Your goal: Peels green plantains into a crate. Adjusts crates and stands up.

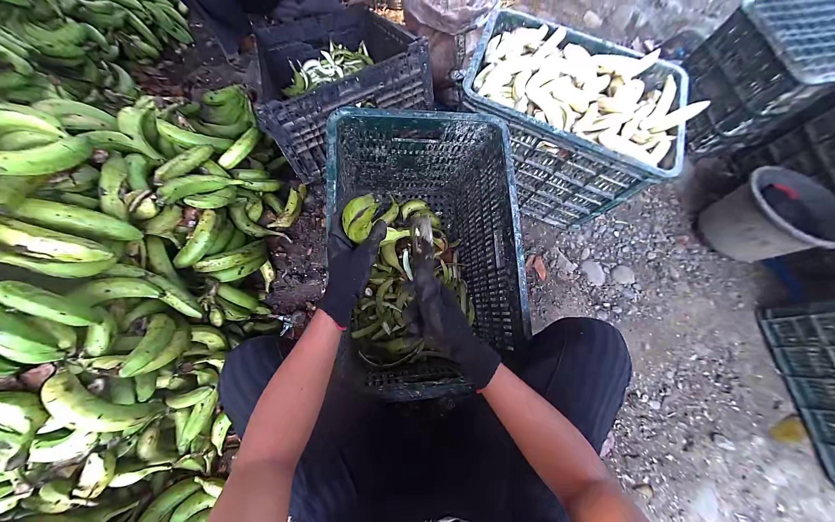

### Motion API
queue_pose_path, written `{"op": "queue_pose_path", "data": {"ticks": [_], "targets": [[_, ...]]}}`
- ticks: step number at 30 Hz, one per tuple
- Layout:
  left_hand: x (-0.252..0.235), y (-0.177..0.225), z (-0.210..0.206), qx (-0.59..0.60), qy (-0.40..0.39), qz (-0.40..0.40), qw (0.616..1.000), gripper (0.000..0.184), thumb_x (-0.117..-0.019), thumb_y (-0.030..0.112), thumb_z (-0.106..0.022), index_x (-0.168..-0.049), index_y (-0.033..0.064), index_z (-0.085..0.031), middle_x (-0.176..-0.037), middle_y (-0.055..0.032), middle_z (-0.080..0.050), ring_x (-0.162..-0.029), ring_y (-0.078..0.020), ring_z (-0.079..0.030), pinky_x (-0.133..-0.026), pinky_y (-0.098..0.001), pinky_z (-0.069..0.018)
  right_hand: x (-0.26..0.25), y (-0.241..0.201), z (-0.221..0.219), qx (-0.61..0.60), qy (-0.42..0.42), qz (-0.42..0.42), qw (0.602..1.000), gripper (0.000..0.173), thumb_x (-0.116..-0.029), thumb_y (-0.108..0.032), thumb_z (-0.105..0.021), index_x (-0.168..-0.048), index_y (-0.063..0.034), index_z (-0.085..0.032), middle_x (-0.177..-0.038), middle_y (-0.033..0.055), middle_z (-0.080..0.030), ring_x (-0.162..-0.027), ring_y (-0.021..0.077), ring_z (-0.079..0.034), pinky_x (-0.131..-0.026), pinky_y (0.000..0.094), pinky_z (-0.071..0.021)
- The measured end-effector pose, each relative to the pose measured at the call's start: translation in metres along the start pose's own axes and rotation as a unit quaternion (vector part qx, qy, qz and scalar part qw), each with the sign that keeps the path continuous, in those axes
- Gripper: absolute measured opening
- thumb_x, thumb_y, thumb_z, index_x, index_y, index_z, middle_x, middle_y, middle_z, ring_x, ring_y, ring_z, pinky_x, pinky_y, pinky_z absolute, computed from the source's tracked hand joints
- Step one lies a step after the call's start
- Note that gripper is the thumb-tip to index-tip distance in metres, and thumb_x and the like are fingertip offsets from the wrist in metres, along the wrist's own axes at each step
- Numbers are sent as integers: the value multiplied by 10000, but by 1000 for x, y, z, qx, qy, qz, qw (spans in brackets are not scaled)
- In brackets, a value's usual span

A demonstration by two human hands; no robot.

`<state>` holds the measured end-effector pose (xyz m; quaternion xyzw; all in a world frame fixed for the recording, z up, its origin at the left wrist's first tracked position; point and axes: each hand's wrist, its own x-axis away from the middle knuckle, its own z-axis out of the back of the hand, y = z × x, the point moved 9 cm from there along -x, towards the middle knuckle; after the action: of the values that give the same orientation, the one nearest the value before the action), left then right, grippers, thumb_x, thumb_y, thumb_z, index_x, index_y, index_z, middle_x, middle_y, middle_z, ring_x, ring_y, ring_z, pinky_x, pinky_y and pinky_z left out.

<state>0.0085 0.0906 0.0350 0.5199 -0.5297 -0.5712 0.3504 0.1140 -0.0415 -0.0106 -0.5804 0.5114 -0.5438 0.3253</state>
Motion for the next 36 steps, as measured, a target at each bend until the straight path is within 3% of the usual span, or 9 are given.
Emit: {"op": "queue_pose_path", "data": {"ticks": [6, 12, 15, 17, 20, 23, 28, 32, 36], "targets": [[5, 5, 1, 42, -6, -20, 999, 529, -910, -14, -685, -1377, -11, -437, -1245, -58, -629, -1141, -101, -632, -1005, -281, -540, 40, -140, -10, 4, 52, 377, 925, 542, -1102, -471, -288, -1334, -27, -493, -663, -5, -599, -507, 118, -601, -468, 298, -577], [11, 13, 13, -19, 35, 33, 999, 601, -966, 226, -705, -1495, 194, -421, -1298, -1, -616, -1048, -72, -619, -882, -297, -543, -7, 92, -4, 179, -50, -135, 973, 626, -1102, -536, -241, -1337, -43, -547, -833, 90, -625, -642, 203, -618, -612, 406, -564], [-3, 13, 14, 107, 19, 0, 994, 607, -972, 238, -660, -1471, 68, -360, -1198, -21, -634, -1031, -103, -658, -912, -318, -583, -8, 66, 14, 134, -1, -64, 989, 588, -1107, -440, -226, -1382, 3, -498, -811, 70, -662, -634, 154, -639, -594, 345, -576], [-3, 7, 12, 161, -12, 26, 987, 631, -1011, 505, -530, -1443, 75, -368, -961, -11, -677, -821, -137, -698, -775, -352, -627, -13, 30, 29, 201, 34, 27, 979, 529, -1109, -365, -318, -1485, -20, -459, -1174, 115, -703, -1021, 175, -684, -918, 402, -561], [-3, -4, 3, 163, -21, 116, 980, 612, -1069, 536, -96, -1236, 84, -473, -698, -21, -627, -583, -153, -640, -560, -333, -594, -24, -14, 29, 328, 8, 159, 931, 703, -1041, -592, -367, -1571, -132, -410, -1514, 120, -526, -1389, 286, -495, -1157, 556, -365], [3, -11, 7, 106, -21, 164, 981, 575, -1087, 488, -126, -1290, 98, -496, -768, -12, -623, -628, -114, -629, -590, -292, -579, -28, -27, 22, 470, 2, 187, 862, 718, -991, -693, -351, -1569, -274, -433, -1472, 203, -530, -1332, 449, -497, -1056, 698, -375], [7, -12, 8, 100, -45, 200, 974, 638, -1082, 539, -85, -1211, 89, -519, -692, -29, -606, -555, -133, -608, -524, -297, -563, -7, -40, 18, 532, 67, 233, 811, 746, -906, -806, -366, -1461, -353, -575, -1191, 202, -625, -1107, 444, -577, -821, 657, -452], [6, -10, 3, 108, -78, 149, 980, 708, -1049, 591, -86, -1321, 71, -482, -763, -26, -637, -596, -110, -623, -550, -268, -576, -12, -31, 20, 505, 77, 154, 846, 550, -966, -612, -500, -1421, -325, -616, -1273, 233, -599, -1200, 483, -519, -888, 706, -405], [13, -15, 4, 55, -19, 120, 991, 656, -1093, 483, -110, -1399, 15, -453, -1097, -82, -640, -960, -101, -650, -869, -316, -574, -32, -27, 26, 472, 176, 115, 856, 512, -1000, -552, -509, -1454, -321, -564, -1323, 263, -564, -1202, 500, -527, -869, 713, -439]]}}
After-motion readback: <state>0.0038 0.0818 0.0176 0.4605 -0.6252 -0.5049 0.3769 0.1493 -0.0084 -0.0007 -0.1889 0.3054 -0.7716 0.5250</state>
